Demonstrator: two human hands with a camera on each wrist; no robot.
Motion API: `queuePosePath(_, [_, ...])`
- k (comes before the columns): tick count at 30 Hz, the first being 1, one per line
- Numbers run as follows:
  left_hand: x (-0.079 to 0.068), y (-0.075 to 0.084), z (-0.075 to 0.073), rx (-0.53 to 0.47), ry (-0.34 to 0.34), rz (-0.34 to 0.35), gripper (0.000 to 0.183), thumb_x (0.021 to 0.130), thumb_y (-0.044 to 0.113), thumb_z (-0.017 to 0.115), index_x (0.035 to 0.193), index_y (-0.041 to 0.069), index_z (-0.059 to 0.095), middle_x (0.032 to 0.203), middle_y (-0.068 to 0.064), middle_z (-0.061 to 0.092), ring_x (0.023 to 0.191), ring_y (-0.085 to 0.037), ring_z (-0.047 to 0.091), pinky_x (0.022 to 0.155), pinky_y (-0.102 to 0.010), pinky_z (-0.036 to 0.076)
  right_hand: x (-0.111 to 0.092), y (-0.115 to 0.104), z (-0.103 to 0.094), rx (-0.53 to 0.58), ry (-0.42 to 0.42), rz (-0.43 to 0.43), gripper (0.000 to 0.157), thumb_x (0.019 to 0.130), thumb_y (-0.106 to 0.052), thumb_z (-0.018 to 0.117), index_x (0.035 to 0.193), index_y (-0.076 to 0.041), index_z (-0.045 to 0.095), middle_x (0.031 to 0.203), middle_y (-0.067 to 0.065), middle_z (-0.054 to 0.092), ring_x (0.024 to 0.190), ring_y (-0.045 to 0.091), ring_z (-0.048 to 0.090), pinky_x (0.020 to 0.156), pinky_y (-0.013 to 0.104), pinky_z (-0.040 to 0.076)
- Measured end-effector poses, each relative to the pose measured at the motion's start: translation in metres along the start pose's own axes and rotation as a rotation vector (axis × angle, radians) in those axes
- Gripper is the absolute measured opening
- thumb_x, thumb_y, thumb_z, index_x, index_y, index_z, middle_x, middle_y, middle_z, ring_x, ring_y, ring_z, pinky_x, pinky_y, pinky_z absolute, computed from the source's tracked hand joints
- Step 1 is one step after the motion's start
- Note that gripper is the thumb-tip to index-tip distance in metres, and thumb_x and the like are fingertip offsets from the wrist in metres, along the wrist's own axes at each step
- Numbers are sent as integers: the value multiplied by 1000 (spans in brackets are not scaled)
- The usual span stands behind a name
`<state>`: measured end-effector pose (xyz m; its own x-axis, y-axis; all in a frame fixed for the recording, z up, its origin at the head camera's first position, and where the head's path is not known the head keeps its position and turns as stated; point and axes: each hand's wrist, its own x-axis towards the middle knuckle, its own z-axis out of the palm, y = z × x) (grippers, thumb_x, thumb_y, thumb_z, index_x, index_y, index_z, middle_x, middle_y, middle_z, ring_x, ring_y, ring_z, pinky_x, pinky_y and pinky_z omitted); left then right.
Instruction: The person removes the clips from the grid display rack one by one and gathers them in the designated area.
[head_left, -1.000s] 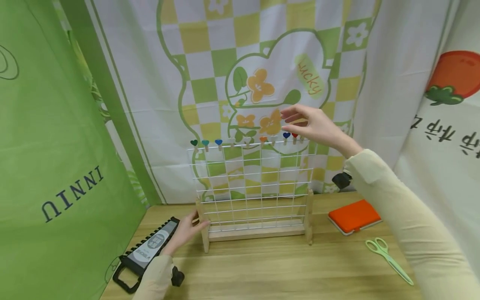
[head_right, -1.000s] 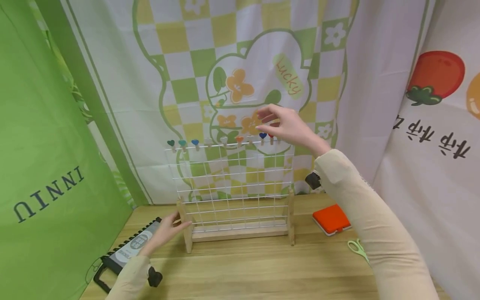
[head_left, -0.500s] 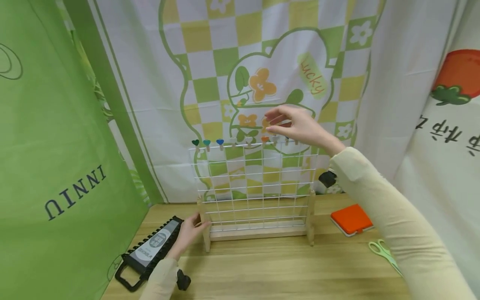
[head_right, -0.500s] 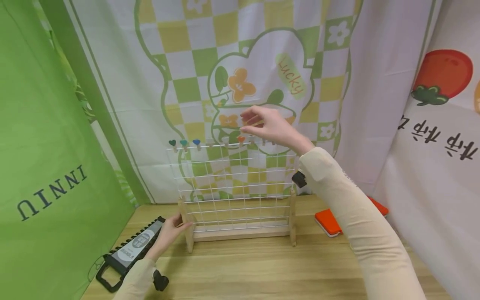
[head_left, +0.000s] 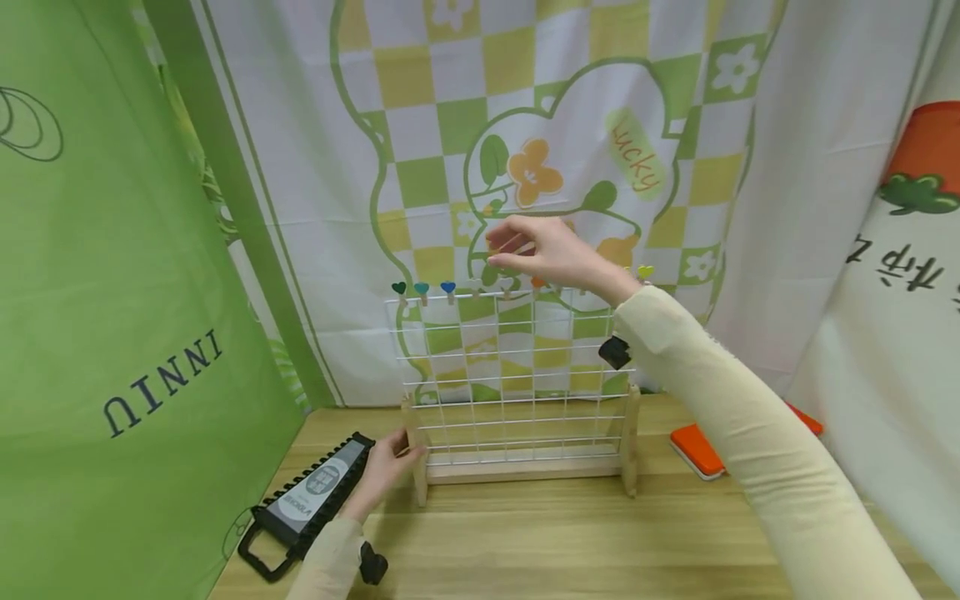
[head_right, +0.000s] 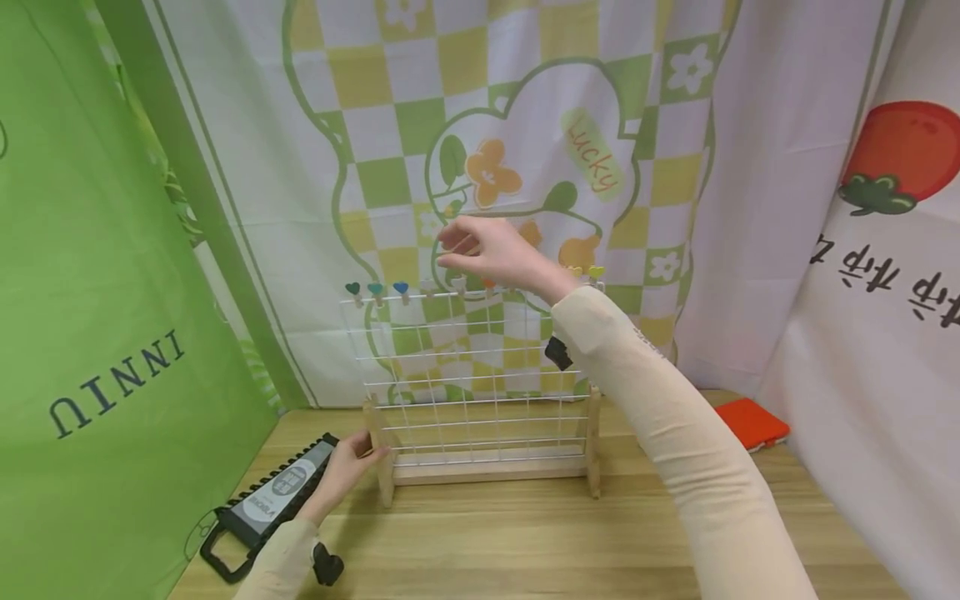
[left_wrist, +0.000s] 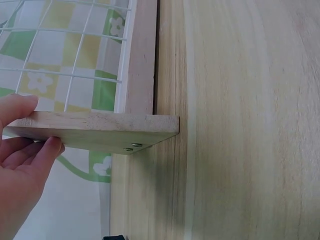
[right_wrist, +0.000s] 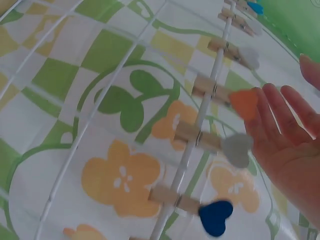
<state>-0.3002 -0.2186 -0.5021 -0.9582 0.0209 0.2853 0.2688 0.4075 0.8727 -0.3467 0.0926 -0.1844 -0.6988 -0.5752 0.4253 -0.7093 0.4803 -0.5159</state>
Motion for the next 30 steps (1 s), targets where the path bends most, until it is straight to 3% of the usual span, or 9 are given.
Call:
queuePosePath(3, [-1, 0, -1, -7, 12, -8, 32, 89, -2, 69, 117, -15, 63, 114, -35, 67, 112, -45, 65, 98, -52, 57, 9, -4, 10, -3, -23, -31, 35, 96, -22, 66, 127, -7, 61, 125, 12, 67, 111, 25, 67, 101, 39, 58])
queuePosePath(8, [4, -17, -1, -46, 1, -7, 35, 89, -2, 69, 121, -13, 63, 116, -31, 68, 113, -42, 66, 97, -45, 59, 21, -11, 24, -18, -53, -44, 36, 96, -23, 66, 128, -6, 61, 126, 11, 67, 111, 24, 67, 100, 37, 58])
queuePosePath(12, [5, -19, 0, -74, -39, -11, 36, 90, -2, 67, 124, -11, 62, 121, -33, 66, 117, -43, 64, 100, -46, 57, 30, -17, 36, -30, -69, -34, 36, 98, -25, 64, 128, -5, 62, 123, 11, 69, 107, 23, 68, 95, 35, 60])
queuePosePath(18, [3, -19, -1, -69, -45, -28, 38, 90, 0, 68, 127, -8, 62, 124, -31, 65, 120, -41, 62, 102, -46, 56, 44, -24, 55, -56, -78, -46, 35, 98, -27, 62, 124, -4, 65, 118, 11, 72, 103, 24, 71, 86, 32, 62])
queuePosePath(25, [4, -22, -3, -73, -67, -45, 46, 92, -2, 65, 135, -13, 53, 129, -34, 60, 125, -45, 57, 104, -45, 55, 58, -33, 67, -53, -84, -44, 33, 99, -27, 61, 123, -5, 68, 117, 10, 74, 103, 21, 71, 94, 32, 60])
queuePosePath(30, [5, -22, -2, -96, -63, -55, 48, 92, -2, 65, 136, -14, 51, 131, -35, 59, 126, -47, 56, 105, -46, 54, 68, -37, 74, -57, -109, -48, 27, 99, -28, 61, 115, -9, 73, 110, 7, 76, 97, 18, 71, 91, 31, 60])
